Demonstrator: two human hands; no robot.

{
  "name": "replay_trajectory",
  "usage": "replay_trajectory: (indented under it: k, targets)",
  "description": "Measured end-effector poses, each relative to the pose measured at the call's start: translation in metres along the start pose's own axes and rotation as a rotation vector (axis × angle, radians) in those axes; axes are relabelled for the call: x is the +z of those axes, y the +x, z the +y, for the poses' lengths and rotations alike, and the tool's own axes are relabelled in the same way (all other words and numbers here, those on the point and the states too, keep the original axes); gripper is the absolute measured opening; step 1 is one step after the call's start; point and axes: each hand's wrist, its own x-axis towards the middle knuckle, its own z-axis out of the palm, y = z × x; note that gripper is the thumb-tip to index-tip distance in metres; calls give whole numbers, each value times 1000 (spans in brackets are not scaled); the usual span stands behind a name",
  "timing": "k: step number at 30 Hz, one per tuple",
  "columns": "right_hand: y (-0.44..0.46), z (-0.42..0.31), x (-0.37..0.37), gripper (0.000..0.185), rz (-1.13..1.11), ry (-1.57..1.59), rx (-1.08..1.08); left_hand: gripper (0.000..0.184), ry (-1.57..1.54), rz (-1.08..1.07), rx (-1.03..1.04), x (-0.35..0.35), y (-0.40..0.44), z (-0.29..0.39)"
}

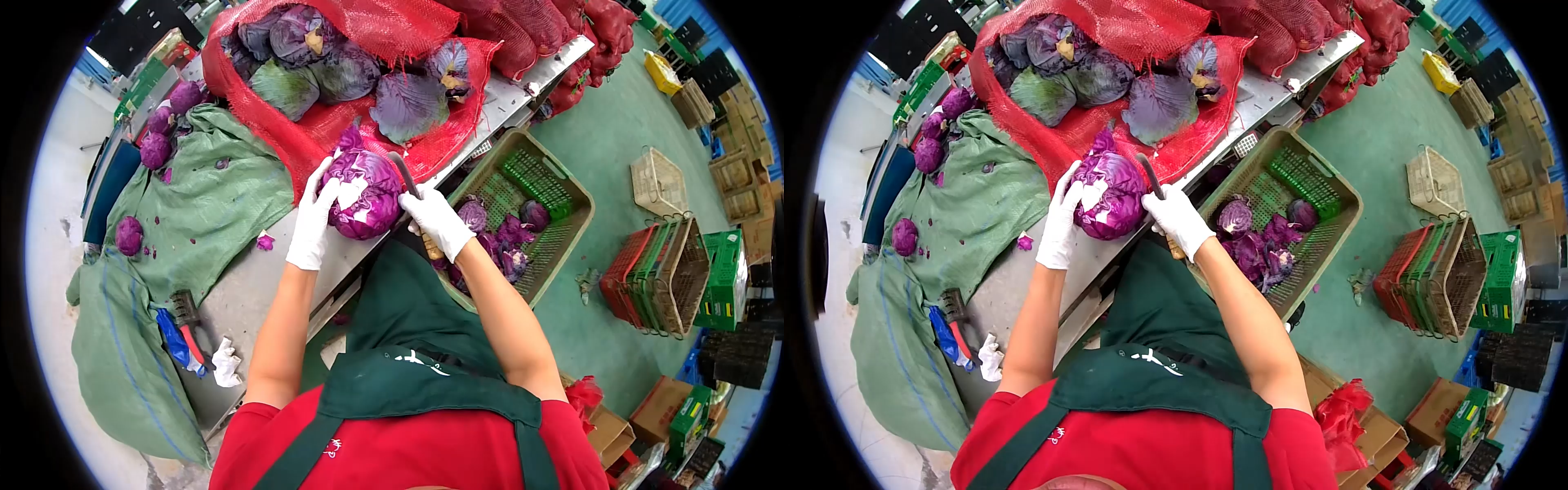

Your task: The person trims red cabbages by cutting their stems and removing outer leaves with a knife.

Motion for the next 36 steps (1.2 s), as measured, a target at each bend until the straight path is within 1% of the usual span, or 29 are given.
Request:
replay_trajectory:
  k: [1,3,4,5,6,7,8,9,11,12,13,15,16,17,18,19,21,22,23,24,25,27,29,30,31,33,34,35,36]
  targets:
    - [2,8,0,20,0,-3,3,51,22,-14,33,1,0,0]
    - [7,30,0,11,85,-7,-93,50,45,-30,68,-1,2,-4]
    - [1,29,4,8,125,32,-88,50,-43,-11,34,-7,8,-10]
    - [4,41,7,10,158,64,-151,50,-130,10,2,-17,16,-17]
    - [2,46,10,11,200,115,-179,51,-244,-15,-107,-20,20,-12]
    - [-1,52,12,13,240,170,-205,58,-300,1,-232,-24,20,-9]
    - [-3,56,10,15,275,62,-144,63,-396,-12,-318,-28,18,-6]
    - [-5,68,7,18,292,74,-126,67,-494,-30,-403,-24,15,2]
    - [-2,107,-9,20,441,-161,-231,70,-545,-41,-431,-17,15,10]
    - [-12,113,-21,20,471,-169,-185,72,-603,-51,-466,-15,14,12]
    - [-22,116,-35,20,501,-183,-143,75,-610,-5,-475,-10,16,13]
    - [-42,119,-62,21,644,-718,-266,73,-495,17,-351,-1,20,5]
    - [-52,104,-62,24,696,-768,-438,73,-510,19,-345,4,22,6]
    - [-56,90,-60,28,689,-717,-417,71,-390,80,-311,8,22,6]
    - [-61,68,-52,31,634,-645,-465,70,-267,141,-286,14,20,5]
    - [-62,50,-43,33,584,-569,-511,67,-246,192,-277,21,20,4]
    - [-55,21,-18,35,413,-190,-304,68,-194,334,-294,30,20,1]
    - [-43,13,-6,31,404,-235,-526,68,-187,337,-260,35,19,2]
    - [-42,6,-4,33,303,-172,-369,69,-179,344,-224,38,16,2]
    - [-38,-1,-1,33,284,-166,-359,67,-245,347,-203,40,13,7]
    - [-34,-5,1,34,261,-164,-344,69,-204,381,-204,44,10,10]
    - [-31,-12,-1,33,277,-208,-369,63,-171,280,-99,31,19,-3]
    - [-32,-11,-12,33,201,-212,-415,57,-57,43,-12,11,28,-2]
    - [-36,-15,-13,33,205,-182,-379,55,4,-85,-32,5,30,8]
    - [-37,-12,-15,33,200,-197,-376,55,70,-225,16,-6,43,8]
    - [-38,-2,-16,30,248,-210,-357,54,253,-65,138,-6,47,7]
    - [-40,-3,-13,28,250,-215,-356,62,241,4,17,-2,45,14]
    - [-47,-5,-11,25,232,-220,-302,59,229,25,60,3,44,13]
    - [-49,-1,-10,26,242,-311,-357,55,240,19,111,8,44,5]
